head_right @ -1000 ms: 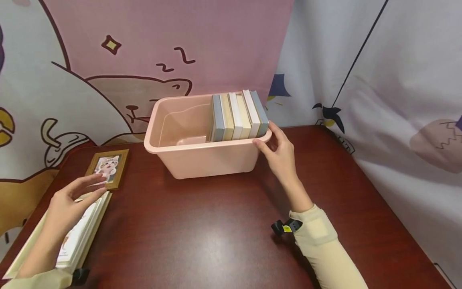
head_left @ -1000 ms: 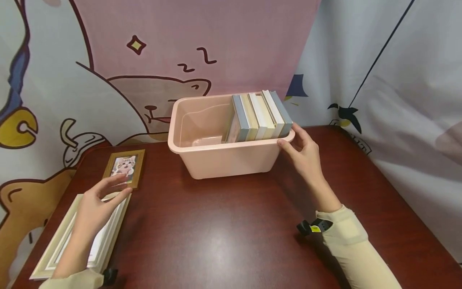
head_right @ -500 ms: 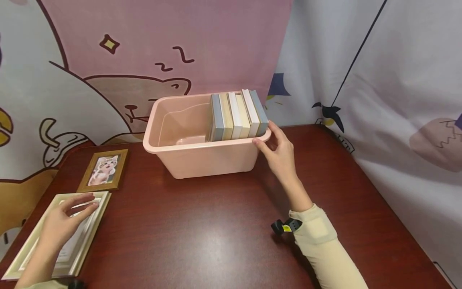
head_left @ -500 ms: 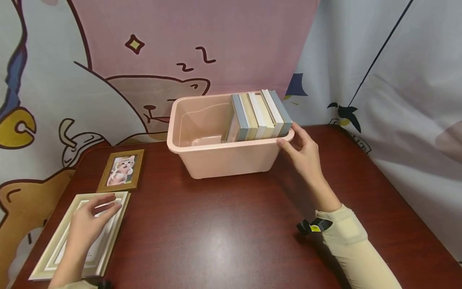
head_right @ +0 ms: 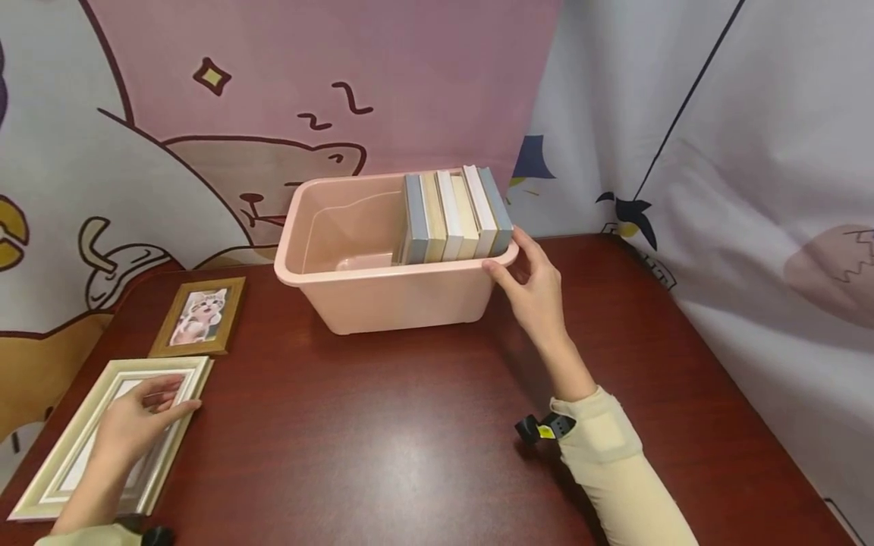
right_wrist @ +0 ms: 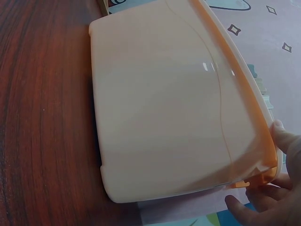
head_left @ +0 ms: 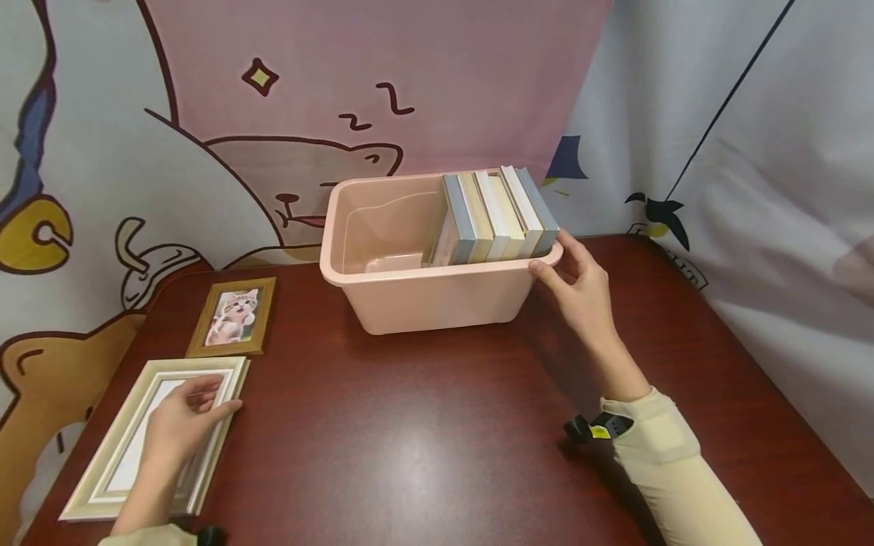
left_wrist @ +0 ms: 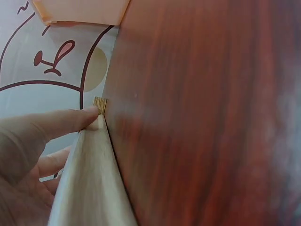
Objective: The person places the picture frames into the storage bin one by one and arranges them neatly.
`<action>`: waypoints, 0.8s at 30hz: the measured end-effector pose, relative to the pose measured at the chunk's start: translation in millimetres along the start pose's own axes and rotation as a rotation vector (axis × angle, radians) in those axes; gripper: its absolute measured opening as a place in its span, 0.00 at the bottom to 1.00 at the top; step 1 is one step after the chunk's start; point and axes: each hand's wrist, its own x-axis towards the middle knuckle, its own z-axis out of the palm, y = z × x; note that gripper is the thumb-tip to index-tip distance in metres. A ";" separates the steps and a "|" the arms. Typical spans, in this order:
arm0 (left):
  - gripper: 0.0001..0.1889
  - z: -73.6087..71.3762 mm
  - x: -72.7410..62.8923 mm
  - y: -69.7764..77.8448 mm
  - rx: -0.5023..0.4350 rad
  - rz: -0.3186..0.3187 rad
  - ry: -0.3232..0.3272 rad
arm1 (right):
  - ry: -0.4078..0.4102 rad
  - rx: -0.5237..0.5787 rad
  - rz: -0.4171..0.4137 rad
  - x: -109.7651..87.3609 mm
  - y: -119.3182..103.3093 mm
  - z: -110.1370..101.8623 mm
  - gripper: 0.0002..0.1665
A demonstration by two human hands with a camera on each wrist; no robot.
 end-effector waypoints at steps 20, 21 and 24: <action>0.24 -14.4 -16.8 16.7 0.105 0.022 0.039 | 0.012 -0.002 0.007 -0.7 2.1 0.1 0.38; 0.24 -17.0 -18.9 18.0 0.100 0.032 0.032 | 0.010 -0.004 0.005 -0.1 2.1 0.3 0.39; 0.24 -24.8 -24.4 22.3 0.067 0.061 0.015 | 0.001 -0.004 0.000 0.8 0.6 0.3 0.39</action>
